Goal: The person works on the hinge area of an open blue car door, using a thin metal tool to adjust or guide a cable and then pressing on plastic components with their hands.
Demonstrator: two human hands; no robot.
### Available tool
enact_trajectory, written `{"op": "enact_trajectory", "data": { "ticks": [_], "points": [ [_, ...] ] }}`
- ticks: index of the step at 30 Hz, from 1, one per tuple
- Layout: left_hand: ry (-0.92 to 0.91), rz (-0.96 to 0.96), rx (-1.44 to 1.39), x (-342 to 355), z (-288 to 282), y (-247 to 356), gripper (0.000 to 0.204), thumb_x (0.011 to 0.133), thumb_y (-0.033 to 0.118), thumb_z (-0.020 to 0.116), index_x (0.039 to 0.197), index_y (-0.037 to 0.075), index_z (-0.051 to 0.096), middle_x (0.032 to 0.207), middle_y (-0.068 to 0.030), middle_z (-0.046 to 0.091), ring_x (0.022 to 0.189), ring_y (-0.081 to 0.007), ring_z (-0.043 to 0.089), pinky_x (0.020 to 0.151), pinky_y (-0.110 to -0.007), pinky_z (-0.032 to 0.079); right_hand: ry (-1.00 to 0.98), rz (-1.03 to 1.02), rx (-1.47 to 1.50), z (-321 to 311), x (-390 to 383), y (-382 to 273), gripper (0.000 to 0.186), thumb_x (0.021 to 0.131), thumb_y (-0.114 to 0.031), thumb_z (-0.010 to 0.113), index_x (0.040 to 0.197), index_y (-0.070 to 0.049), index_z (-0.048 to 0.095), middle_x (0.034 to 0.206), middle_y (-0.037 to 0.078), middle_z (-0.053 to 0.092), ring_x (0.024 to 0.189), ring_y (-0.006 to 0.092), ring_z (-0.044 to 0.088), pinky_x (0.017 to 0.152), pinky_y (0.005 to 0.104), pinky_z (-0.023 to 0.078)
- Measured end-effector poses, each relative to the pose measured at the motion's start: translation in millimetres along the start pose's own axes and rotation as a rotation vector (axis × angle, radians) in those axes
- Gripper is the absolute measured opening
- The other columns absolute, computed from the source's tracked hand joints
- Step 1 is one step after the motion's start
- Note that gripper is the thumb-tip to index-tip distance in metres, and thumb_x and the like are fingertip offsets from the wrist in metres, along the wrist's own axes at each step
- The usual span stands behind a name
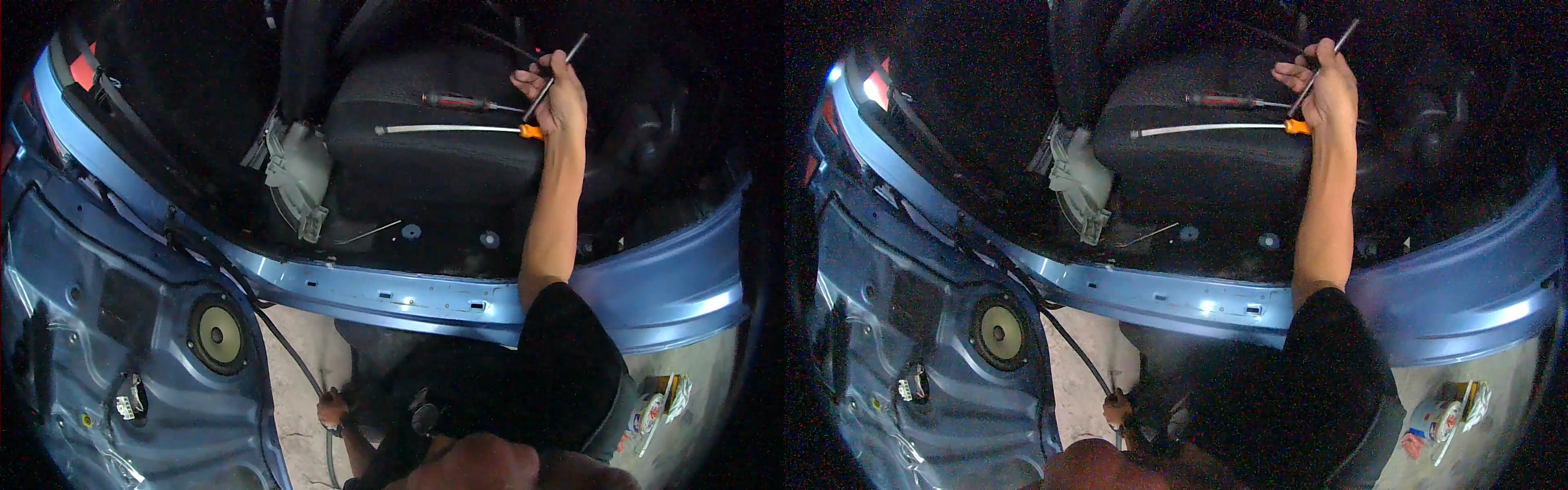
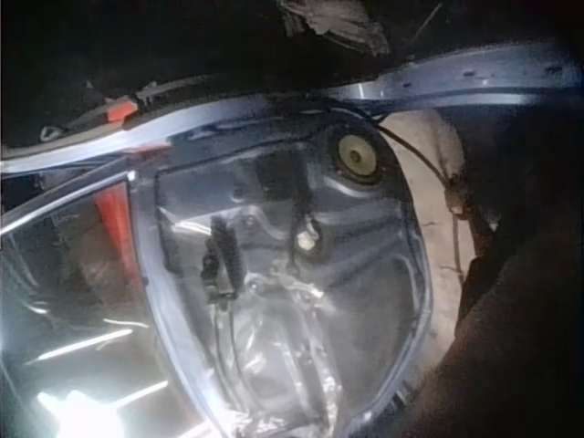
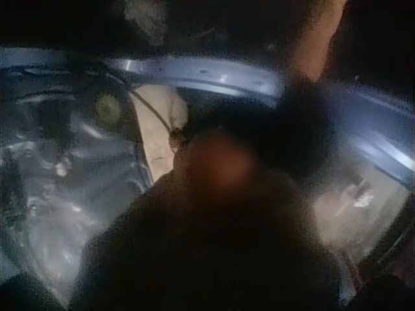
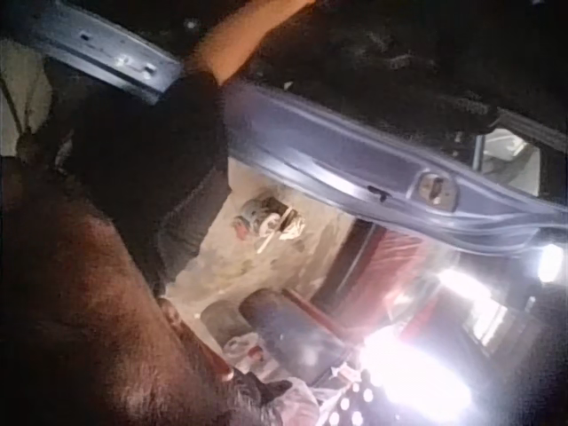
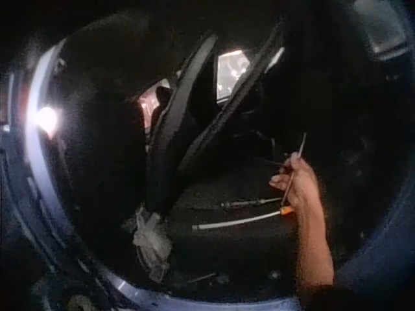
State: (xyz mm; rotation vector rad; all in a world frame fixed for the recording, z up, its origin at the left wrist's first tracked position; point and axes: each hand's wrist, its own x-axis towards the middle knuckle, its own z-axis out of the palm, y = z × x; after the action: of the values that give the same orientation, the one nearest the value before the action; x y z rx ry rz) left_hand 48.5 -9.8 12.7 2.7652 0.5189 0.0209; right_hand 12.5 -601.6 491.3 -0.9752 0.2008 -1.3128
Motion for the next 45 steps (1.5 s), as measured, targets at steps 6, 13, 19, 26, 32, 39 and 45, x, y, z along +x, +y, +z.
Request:
{"op": "enact_trajectory", "data": {
  "ticks": [6, 13, 19, 26, 32, 39, 45],
  "points": [
    [0.019, -0.084, 0.162, 11, 21, -10, 0.046, 0.078, 0.053, 0.061, 0.091, 0.010, 0.072, 0.087, -0.0148, 0.069, 0.083, -0.0348, 0.066, 0.074, -0.045, 0.050, -0.046, -0.234, -0.008, 18, 4, -3, 0.028, 0.097, -0.023, 0.048, 0.093, 0.005, 0.048, 0.089, 0.016, 0.053, 0.079, 0.0358, 0.067, 0.068, 0.0398, 0.060],
    [0.012, 0.673, -0.912, -29, -85, 190, 0.024, 0.084, 0.011, 0.068, 0.105, 0.001, 0.060, 0.103, -0.0138, 0.057, 0.095, -0.0251, 0.055, 0.078, -0.035, 0.046, -0.040, -0.248, 0.207, 16, 2, 5, 0.026, 0.097, -0.020, 0.047, 0.092, 0.005, 0.042, 0.090, 0.018, 0.046, 0.084, 0.0465, 0.062, 0.082, 0.0597, 0.052],
    [0.154, 1.838, -0.910, -102, -245, 400, 0.051, 0.065, 0.018, 0.078, 0.114, 0.015, 0.064, 0.114, -0.0080, 0.058, 0.102, -0.0279, 0.056, 0.088, -0.043, 0.043, -0.065, -0.264, 0.327, 11, -44, -24, 0.026, 0.098, -0.024, 0.046, 0.093, 0.002, 0.048, 0.093, 0.019, 0.052, 0.087, 0.0405, 0.060, 0.087, 0.0591, 0.047],
    [0.198, 1.890, -0.689, -117, -271, 486, 0.073, 0.076, 0.039, 0.067, 0.135, 0.006, 0.042, 0.144, -0.0160, 0.035, 0.136, -0.0357, 0.026, 0.109, -0.057, 0.019, -0.283, -0.362, 0.320, 7, -153, -54, 0.029, 0.098, -0.035, 0.041, 0.087, -0.009, 0.048, 0.104, 0.023, 0.056, 0.075, 0.0219, 0.051, 0.061, 0.0286, 0.045],
    [0.250, 1.836, -0.807, -108, -292, 486, 0.059, 0.078, 0.035, 0.068, 0.127, 0.005, 0.051, 0.132, -0.0174, 0.047, 0.130, -0.0368, 0.036, 0.108, -0.055, 0.023, -0.585, -0.439, 0.579, 39, -220, -18, 0.042, 0.097, -0.048, 0.035, 0.080, -0.009, 0.039, 0.092, 0.018, 0.047, 0.058, 0.0163, 0.036, 0.040, 0.0178, 0.031],
    [-0.082, 1.270, -1.548, -28, -280, 412, 0.030, 0.097, 0.026, 0.047, 0.109, 0.002, 0.060, 0.107, -0.0109, 0.061, 0.094, -0.0214, 0.060, 0.084, -0.032, 0.046, -0.740, -0.557, 0.465, 54, -244, 29, 0.030, 0.094, -0.034, 0.047, 0.079, -0.009, 0.044, 0.106, 0.013, 0.046, 0.041, 0.0109, 0.037, 0.038, 0.0177, 0.035],
    [-0.449, 0.680, -1.949, 22, -308, 356, 0.052, 0.100, 0.044, 0.034, 0.119, -0.001, 0.052, 0.090, -0.0042, 0.057, 0.070, -0.0076, 0.051, 0.061, -0.023, 0.043, -0.712, -0.093, -0.187, 102, -256, 113, 0.022, 0.092, -0.020, 0.055, 0.080, -0.004, 0.046, 0.076, 0.006, 0.049, 0.057, 0.0103, 0.044, 0.043, 0.0208, 0.037]
  ]
}}
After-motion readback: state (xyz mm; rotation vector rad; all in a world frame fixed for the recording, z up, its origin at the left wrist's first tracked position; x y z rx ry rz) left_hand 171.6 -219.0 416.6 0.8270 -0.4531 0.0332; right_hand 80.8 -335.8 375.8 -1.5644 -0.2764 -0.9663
